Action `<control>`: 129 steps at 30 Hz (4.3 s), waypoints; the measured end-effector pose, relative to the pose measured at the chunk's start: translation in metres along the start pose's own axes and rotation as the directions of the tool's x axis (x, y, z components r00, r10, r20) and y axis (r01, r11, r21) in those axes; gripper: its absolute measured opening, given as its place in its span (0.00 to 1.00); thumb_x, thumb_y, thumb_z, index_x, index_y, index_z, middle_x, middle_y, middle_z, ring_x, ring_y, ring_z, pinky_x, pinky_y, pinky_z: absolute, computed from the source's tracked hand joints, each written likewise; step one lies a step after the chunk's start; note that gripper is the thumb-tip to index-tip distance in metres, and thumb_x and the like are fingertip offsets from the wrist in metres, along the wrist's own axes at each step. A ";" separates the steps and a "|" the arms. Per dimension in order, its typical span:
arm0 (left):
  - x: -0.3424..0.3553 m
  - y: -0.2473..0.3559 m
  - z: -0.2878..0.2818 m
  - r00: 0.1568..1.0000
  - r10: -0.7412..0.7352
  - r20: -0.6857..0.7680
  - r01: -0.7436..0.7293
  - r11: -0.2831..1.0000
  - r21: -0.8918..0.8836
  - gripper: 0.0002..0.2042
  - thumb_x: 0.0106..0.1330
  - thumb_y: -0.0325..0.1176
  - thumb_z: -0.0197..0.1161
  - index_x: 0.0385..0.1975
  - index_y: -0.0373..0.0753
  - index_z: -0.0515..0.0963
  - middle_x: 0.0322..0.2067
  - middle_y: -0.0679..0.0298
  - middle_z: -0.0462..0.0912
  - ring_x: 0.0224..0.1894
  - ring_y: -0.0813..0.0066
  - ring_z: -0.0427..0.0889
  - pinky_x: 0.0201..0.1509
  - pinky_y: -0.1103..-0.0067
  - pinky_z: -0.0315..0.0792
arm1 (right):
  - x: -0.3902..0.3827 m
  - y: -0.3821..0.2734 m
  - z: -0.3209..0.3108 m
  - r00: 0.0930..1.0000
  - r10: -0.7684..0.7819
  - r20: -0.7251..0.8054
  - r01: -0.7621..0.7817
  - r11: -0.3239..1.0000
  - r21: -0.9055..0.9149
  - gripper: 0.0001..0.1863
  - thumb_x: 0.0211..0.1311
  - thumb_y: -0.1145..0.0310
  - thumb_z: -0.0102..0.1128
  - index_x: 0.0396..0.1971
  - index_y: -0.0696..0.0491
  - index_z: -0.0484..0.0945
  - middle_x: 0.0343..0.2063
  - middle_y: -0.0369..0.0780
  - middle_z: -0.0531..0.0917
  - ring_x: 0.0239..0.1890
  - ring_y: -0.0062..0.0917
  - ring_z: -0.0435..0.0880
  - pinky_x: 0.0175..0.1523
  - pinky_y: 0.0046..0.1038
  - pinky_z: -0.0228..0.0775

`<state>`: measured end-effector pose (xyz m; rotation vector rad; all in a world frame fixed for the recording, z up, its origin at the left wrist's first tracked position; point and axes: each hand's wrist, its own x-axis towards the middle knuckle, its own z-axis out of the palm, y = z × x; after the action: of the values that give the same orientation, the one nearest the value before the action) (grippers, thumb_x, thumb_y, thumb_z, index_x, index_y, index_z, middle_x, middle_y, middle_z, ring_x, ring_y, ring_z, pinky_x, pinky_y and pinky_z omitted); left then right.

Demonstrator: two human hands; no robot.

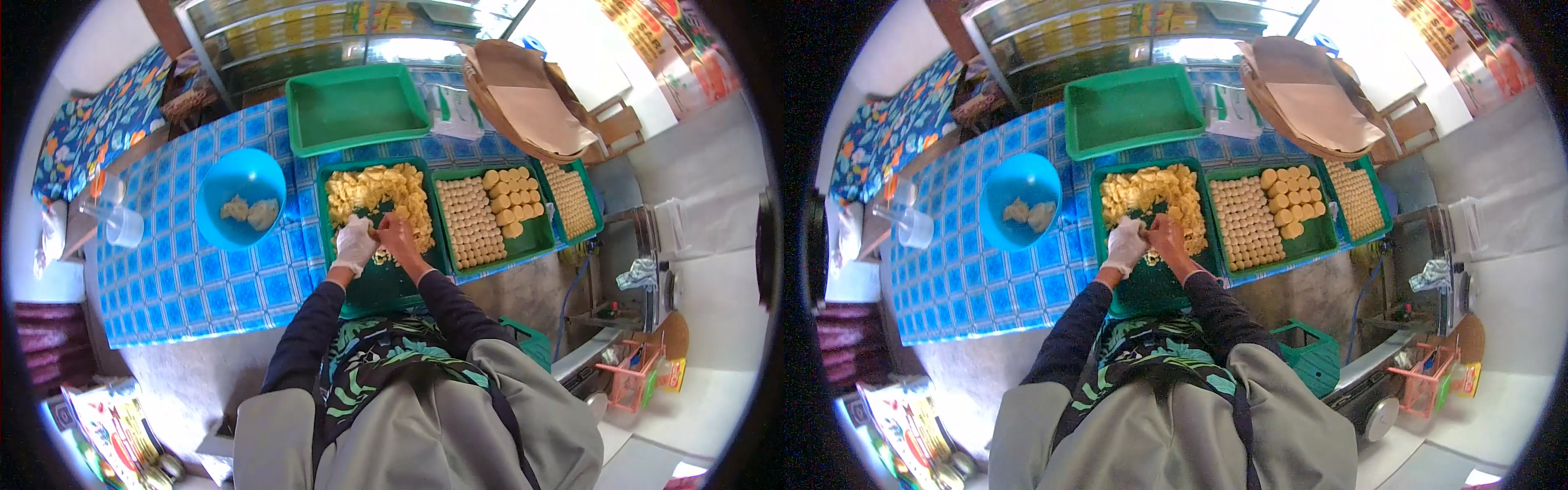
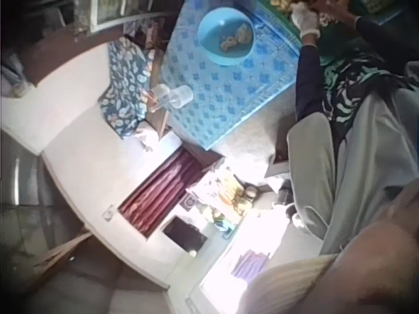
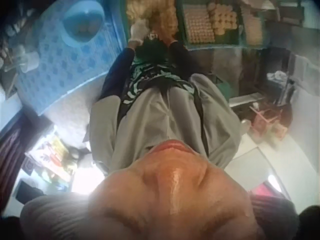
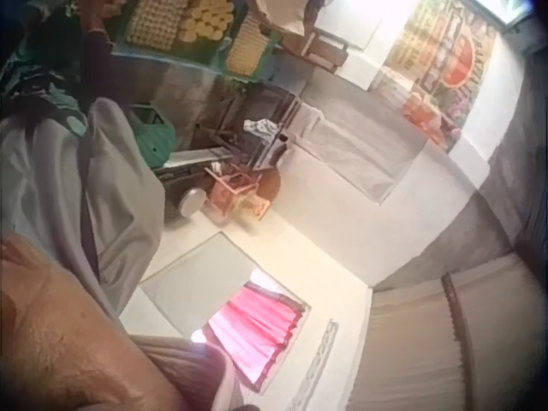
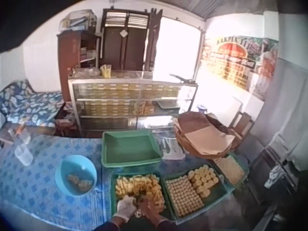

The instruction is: The person uses a small scoop to take portions of a yellow mixture from a green tray and places them into dough circles, then rolls the dough into balls and places them onto a large tray.

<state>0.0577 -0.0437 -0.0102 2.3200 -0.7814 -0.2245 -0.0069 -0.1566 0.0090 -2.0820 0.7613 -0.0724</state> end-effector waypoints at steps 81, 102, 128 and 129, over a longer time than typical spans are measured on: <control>0.044 0.016 0.009 0.954 0.224 0.200 -0.238 0.970 0.052 0.18 0.43 0.38 0.72 0.34 0.39 0.83 0.34 0.50 0.77 0.39 0.51 0.79 0.43 0.63 0.73 | -0.093 0.024 -0.064 0.999 0.035 0.003 -0.032 0.956 -0.292 0.25 0.54 0.71 0.56 0.55 0.45 0.74 0.37 0.49 0.83 0.43 0.46 0.81 0.45 0.42 0.73; -0.025 -0.004 0.008 0.976 -0.219 0.014 0.179 0.759 -0.626 0.32 0.53 0.23 0.64 0.62 0.30 0.66 0.42 0.54 0.82 0.30 0.73 0.83 0.30 0.81 0.75 | -0.062 0.037 -0.054 0.965 -0.236 0.112 0.260 0.915 -0.308 0.18 0.61 0.67 0.53 0.52 0.45 0.80 0.32 0.50 0.84 0.37 0.44 0.84 0.40 0.42 0.74; -0.005 -0.001 0.025 0.950 -0.311 -0.022 0.283 0.889 -0.359 0.30 0.42 0.25 0.74 0.50 0.36 0.73 0.49 0.54 0.79 0.52 0.59 0.77 0.58 0.73 0.70 | -0.032 -0.008 -0.030 0.904 -0.391 0.172 0.426 0.811 -0.402 0.17 0.59 0.71 0.50 0.50 0.49 0.75 0.29 0.51 0.83 0.33 0.47 0.83 0.32 0.47 0.71; -0.006 0.004 0.026 0.950 -0.308 -0.049 0.261 0.871 -0.416 0.29 0.43 0.24 0.73 0.50 0.36 0.73 0.49 0.54 0.79 0.53 0.59 0.77 0.59 0.73 0.69 | -0.024 0.001 -0.027 0.857 -0.490 0.160 0.508 0.751 -0.422 0.23 0.59 0.73 0.50 0.57 0.47 0.68 0.32 0.51 0.83 0.33 0.48 0.83 0.31 0.45 0.72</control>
<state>0.0422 -0.0568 -0.0283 2.0175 -0.2919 -0.3453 -0.0351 -0.1639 0.0301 -2.6860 0.1697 -0.1615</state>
